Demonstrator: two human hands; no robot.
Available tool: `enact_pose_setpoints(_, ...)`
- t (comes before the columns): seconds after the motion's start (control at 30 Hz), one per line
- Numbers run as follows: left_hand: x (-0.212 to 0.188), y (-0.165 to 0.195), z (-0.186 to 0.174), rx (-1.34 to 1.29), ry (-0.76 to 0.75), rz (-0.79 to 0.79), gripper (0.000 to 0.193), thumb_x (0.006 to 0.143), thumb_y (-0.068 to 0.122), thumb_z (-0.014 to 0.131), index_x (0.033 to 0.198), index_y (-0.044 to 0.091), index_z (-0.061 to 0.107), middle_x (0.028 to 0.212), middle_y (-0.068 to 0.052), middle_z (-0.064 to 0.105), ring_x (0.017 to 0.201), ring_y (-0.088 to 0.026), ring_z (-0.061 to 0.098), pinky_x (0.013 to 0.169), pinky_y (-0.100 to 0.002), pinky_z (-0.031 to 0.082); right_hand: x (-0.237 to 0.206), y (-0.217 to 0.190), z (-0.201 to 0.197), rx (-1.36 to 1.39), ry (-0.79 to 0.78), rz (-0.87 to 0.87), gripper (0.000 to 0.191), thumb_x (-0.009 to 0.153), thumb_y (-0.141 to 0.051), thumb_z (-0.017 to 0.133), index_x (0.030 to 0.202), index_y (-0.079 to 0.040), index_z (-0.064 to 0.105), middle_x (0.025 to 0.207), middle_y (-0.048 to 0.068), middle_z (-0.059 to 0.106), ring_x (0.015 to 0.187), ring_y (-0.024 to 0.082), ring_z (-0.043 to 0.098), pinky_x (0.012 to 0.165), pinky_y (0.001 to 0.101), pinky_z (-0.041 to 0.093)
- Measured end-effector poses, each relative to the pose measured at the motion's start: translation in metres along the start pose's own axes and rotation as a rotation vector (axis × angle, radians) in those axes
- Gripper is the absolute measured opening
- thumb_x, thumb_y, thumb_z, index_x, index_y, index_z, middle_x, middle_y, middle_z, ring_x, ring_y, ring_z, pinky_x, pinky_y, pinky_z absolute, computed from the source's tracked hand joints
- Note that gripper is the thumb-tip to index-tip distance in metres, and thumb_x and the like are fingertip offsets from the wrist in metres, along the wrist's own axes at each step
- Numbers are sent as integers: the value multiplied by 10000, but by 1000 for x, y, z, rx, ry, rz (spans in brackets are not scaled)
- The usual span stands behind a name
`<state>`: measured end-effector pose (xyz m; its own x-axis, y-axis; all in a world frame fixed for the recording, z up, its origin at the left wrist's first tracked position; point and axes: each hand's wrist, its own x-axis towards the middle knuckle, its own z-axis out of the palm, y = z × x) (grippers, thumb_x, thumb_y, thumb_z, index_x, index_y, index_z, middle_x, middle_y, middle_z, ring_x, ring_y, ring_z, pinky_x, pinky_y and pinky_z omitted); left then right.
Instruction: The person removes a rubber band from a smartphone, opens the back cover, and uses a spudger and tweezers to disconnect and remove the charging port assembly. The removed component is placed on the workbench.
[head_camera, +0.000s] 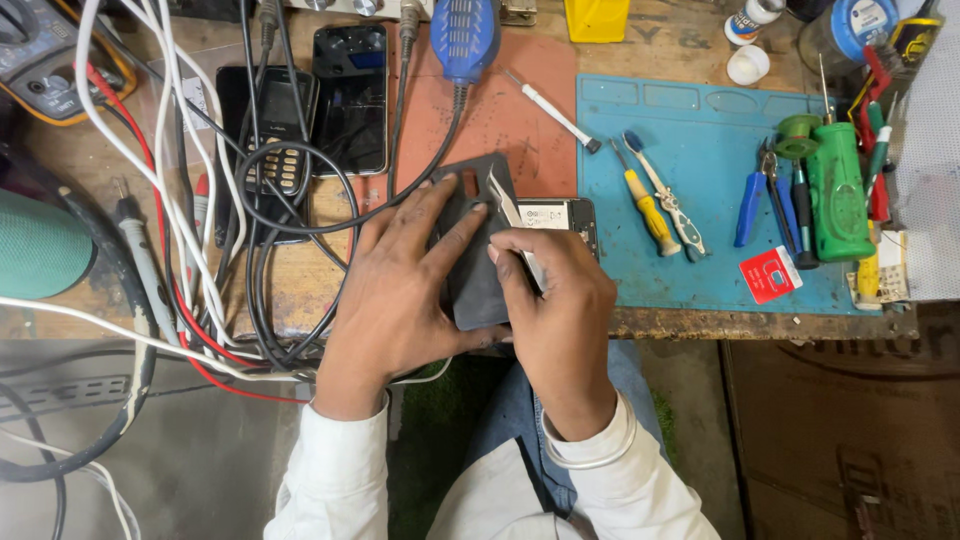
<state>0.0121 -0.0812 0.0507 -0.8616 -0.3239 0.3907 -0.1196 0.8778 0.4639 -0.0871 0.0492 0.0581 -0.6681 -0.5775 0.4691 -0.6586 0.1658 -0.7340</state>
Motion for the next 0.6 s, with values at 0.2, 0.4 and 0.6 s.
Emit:
enact_pose_setpoints(0.2, 2, -2, 2, 30, -22, -9, 938, 619, 503, 855, 1369, -7, 614, 1511, -285, 463, 1385, -445, 458, 1129, -507, 338, 6, 13, -13, -163, -42, -91, 94, 936, -57, 758, 1021, -48, 720, 957, 115, 722, 854, 289, 719, 720, 371, 539)
enact_pose_setpoints(0.4, -2, -4, -1, -15, -1, -21, 718, 648, 291, 797, 1296, -2, 694, 1488, -275, 514, 1372, -436, 493, 1149, -487, 356, 21, 61, -58, -153, 71, 81, 90, 955, -44, 774, 1032, -41, 727, 933, 129, 713, 714, 235, 696, 641, 340, 505)
enact_pose_setpoints(0.6, -5, -9, -13, -5, -7, -17, 772, 604, 316, 826, 1281, -23, 673, 1473, -259, 522, 1360, -426, 510, 1145, -493, 367, 42, 89, -99, -579, 123, -120, 238, 944, -87, 846, 1133, 12, 742, 1027, 180, 706, 828, 312, 651, 704, 377, 513)
